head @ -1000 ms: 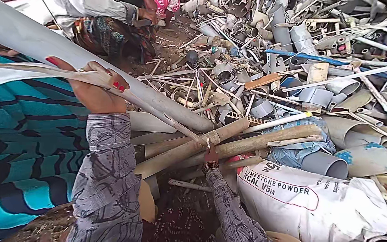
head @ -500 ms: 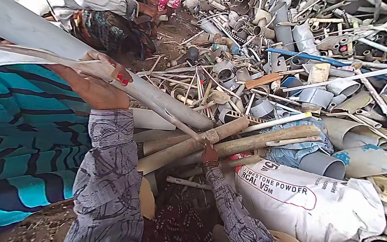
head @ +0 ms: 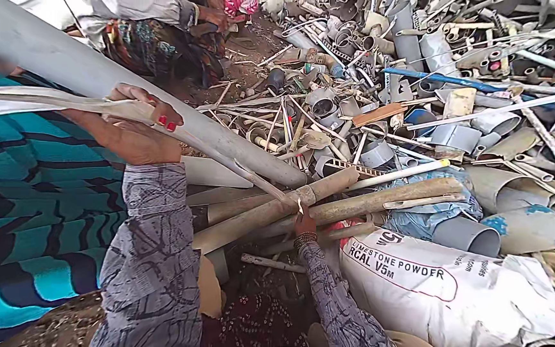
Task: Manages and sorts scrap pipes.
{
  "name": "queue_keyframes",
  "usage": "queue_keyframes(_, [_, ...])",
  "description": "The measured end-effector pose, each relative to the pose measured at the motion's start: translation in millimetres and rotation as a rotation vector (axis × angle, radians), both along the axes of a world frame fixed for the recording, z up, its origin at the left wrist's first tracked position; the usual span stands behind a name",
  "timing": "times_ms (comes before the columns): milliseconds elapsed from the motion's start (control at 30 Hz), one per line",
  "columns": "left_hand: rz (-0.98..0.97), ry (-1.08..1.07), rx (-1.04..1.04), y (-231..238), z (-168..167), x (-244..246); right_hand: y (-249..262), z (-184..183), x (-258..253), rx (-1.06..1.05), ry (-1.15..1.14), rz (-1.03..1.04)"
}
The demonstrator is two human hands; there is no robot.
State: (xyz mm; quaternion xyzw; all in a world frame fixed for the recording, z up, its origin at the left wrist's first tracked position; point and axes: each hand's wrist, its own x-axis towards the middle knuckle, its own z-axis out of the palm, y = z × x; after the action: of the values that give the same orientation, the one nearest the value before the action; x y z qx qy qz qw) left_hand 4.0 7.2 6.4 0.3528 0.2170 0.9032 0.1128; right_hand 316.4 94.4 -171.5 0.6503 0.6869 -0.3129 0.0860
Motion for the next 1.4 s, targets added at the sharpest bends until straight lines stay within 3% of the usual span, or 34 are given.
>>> queue_keyframes(100, [0.078, 0.007, -0.075, -1, 5, 3, 7, -21, 14, -0.034, 0.016, -0.163])
queue_keyframes(267, [0.318, -0.218, -0.343, 7, 22, 22, -38, 29, -53, 0.099, 0.192, -0.008])
queue_keyframes(367, [0.345, -0.297, -0.382, 3, 16, 15, -43, 23, -55, 0.116, 0.179, -0.005])
queue_keyframes(533, [0.328, -0.322, -0.4, 0, 10, 7, -10, -29, 8, -0.029, 0.003, -0.224])
queue_keyframes(733, [0.371, -0.315, -0.4, 6, 14, 12, -29, 11, -22, 0.021, 0.034, 0.068])
queue_keyframes(900, [0.37, -0.303, -0.423, 2, 13, 12, 0, -23, 20, -0.054, -0.01, -0.17])
queue_keyframes(1033, [0.337, -0.3, -0.391, 9, 20, 17, -14, -7, 10, -0.035, -0.019, -0.018])
queue_keyframes(1167, [0.291, -0.203, -0.335, 6, 19, 18, 0, -24, 22, -0.026, 0.059, -0.166])
queue_keyframes(1300, [0.284, -0.212, -0.331, 5, 13, 12, -4, -14, 16, -0.021, 0.089, -0.057])
queue_keyframes(1400, [0.297, -0.209, -0.311, 8, 10, 8, 2, -23, 25, -0.032, 0.081, -0.177])
